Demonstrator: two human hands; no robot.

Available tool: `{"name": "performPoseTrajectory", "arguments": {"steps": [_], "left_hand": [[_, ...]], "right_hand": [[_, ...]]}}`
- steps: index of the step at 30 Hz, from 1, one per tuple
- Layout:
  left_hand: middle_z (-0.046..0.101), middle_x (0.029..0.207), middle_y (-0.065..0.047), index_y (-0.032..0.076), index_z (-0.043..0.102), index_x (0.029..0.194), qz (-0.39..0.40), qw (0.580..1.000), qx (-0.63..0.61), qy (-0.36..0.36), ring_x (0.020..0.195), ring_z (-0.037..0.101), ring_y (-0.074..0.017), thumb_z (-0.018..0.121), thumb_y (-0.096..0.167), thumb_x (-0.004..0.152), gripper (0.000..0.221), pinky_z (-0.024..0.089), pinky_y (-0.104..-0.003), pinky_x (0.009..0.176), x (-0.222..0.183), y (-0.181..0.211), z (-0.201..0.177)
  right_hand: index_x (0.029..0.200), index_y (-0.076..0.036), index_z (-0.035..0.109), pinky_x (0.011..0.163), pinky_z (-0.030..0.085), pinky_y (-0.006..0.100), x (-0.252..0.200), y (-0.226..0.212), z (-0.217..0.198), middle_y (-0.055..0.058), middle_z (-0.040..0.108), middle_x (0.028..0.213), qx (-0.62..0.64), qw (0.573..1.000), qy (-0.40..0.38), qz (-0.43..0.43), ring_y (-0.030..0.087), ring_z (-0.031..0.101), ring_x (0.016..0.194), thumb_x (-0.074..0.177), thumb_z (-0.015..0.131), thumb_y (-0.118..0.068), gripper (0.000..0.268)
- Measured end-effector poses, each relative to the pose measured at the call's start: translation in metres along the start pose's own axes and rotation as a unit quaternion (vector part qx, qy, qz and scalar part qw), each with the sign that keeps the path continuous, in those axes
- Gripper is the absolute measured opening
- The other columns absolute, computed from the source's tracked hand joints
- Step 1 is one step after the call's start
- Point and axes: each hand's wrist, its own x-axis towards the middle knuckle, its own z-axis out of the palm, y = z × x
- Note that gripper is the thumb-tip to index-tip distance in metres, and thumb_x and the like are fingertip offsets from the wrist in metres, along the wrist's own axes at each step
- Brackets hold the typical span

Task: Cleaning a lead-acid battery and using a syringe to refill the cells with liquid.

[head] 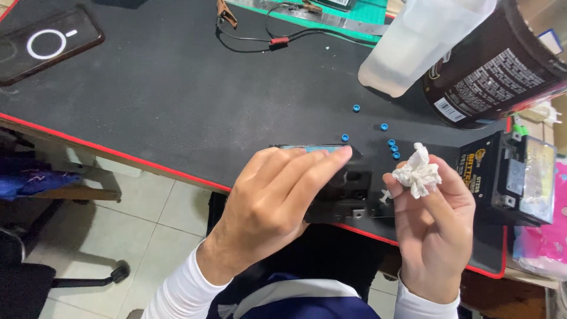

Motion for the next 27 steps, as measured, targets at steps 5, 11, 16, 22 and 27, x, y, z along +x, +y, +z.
{"name": "performPoseTrajectory", "arguments": {"steps": [5, 11, 16, 22, 27], "left_hand": [[0.071, 0.108, -0.01, 0.001, 0.069, 0.124, 0.066, 0.998, 0.016, -0.005, 0.093, 0.067, -0.0234, 0.067, -0.002, 0.105, 0.019, 0.058, -0.038, 0.083, -0.001, -0.004, -0.002], [0.067, 0.12, -0.017, -0.005, 0.057, 0.132, 0.006, 0.988, -0.134, -0.079, 0.103, 0.066, -0.0326, 0.057, -0.004, 0.102, 0.03, 0.053, -0.043, 0.094, 0.004, -0.016, -0.005], [0.058, 0.108, -0.012, 0.002, 0.052, 0.139, -0.029, 0.978, -0.15, -0.14, 0.09, 0.055, -0.03, 0.098, 0.015, 0.08, 0.076, 0.046, -0.04, 0.081, 0.013, -0.032, 0.0], [0.061, 0.131, -0.011, 0.003, 0.045, 0.142, -0.039, 0.965, -0.213, -0.148, 0.1, 0.059, -0.0272, 0.106, 0.026, 0.072, 0.096, 0.05, -0.039, 0.099, 0.014, -0.047, 0.005], [0.056, 0.141, -0.015, 0.003, 0.047, 0.141, -0.125, 0.933, -0.326, -0.089, 0.131, 0.059, -0.0276, 0.08, 0.044, 0.085, 0.076, 0.058, -0.04, 0.113, 0.015, -0.046, -0.005]], "right_hand": [[0.119, 0.001, 0.07, 0.091, 0.064, 0.042, 0.0, 0.007, 0.004, 0.018, 0.072, 0.109, -0.011, 1.0, -0.011, -0.008, 0.031, 0.07, 0.092, 0.088, 0.068, -0.001, 0.031], [0.121, 0.0, 0.071, 0.088, 0.063, 0.036, 0.0, 0.009, 0.007, 0.015, 0.072, 0.101, -0.048, 0.998, -0.031, -0.039, 0.026, 0.069, 0.082, 0.089, 0.07, -0.003, 0.033], [0.12, -0.001, 0.071, 0.087, 0.064, 0.037, 0.001, 0.007, 0.009, 0.014, 0.073, 0.103, -0.039, 0.998, -0.017, -0.038, 0.025, 0.068, 0.084, 0.09, 0.07, -0.003, 0.03], [0.12, -0.002, 0.071, 0.085, 0.066, 0.036, 0.002, 0.011, 0.002, 0.011, 0.074, 0.099, -0.068, 0.996, -0.019, -0.049, 0.021, 0.071, 0.085, 0.089, 0.071, -0.003, 0.032], [0.12, -0.004, 0.073, 0.082, 0.065, 0.035, 0.008, 0.015, -0.016, 0.01, 0.076, 0.105, -0.057, 0.997, -0.02, -0.046, 0.023, 0.073, 0.082, 0.086, 0.076, -0.002, 0.035]]}}
